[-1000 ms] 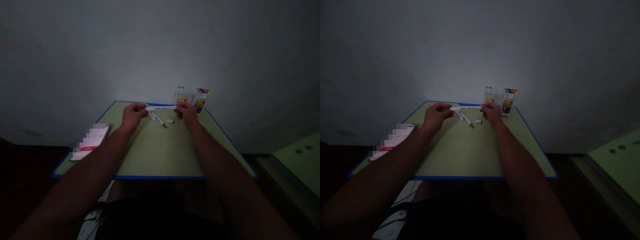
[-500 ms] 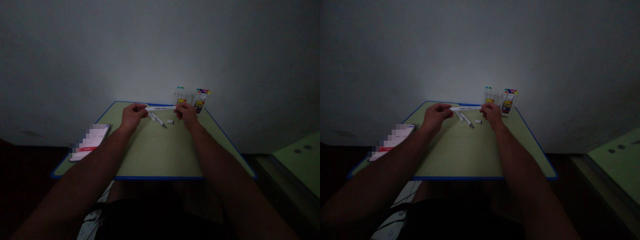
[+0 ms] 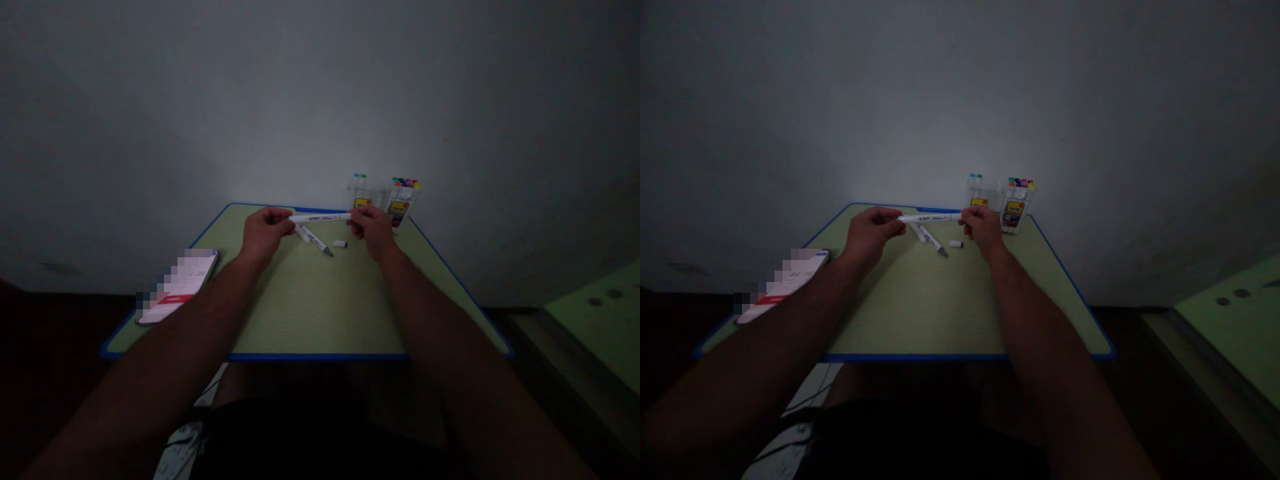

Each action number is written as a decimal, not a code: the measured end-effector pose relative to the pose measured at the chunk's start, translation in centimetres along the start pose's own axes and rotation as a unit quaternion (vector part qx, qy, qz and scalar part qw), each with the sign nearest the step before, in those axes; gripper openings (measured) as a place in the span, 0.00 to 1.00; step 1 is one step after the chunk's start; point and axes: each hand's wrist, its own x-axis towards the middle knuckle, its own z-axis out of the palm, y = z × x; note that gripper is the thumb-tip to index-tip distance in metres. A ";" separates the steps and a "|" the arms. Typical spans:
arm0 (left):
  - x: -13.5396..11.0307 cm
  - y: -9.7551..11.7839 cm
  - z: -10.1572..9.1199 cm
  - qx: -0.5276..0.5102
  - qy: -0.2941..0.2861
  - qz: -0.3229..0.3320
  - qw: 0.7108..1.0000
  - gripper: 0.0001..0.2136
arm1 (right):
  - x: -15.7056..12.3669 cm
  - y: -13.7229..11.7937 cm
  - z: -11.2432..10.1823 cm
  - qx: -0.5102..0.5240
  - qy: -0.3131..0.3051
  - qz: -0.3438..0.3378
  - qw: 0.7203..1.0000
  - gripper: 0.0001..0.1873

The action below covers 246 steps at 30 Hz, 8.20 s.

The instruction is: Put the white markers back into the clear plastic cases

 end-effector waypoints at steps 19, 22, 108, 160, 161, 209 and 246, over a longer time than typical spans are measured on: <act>0.2 -0.1 0.0 0.004 0.003 0.006 1.000 0.08 | -0.1 -0.3 0.1 0.004 0.001 0.004 1.000 0.04; 0.2 -0.1 0.0 -0.001 0.004 0.006 1.000 0.08 | -0.1 -0.2 0.1 0.006 -0.003 0.001 1.000 0.05; -0.1 -0.1 0.1 -0.003 -0.005 -0.002 1.000 0.08 | -0.4 -0.7 0.4 -0.016 0.010 0.005 1.000 0.08; -0.2 -0.4 0.1 -0.001 -0.018 -0.001 1.000 0.08 | -0.1 0.0 0.1 0.016 -0.031 0.011 0.999 0.16; -0.3 -0.4 0.2 0.003 -0.019 -0.004 1.000 0.08 | -0.1 0.0 0.1 0.017 -0.030 0.010 0.999 0.16; 0.8 -1.8 -0.6 0.154 0.008 0.013 0.988 0.09 | 0.1 -0.7 0.1 0.052 0.058 0.002 0.997 0.19; -0.6 -1.5 -0.6 0.604 -0.231 0.062 0.761 0.13 | 5.9 -9.5 -5.1 -0.033 0.366 -0.125 0.922 0.11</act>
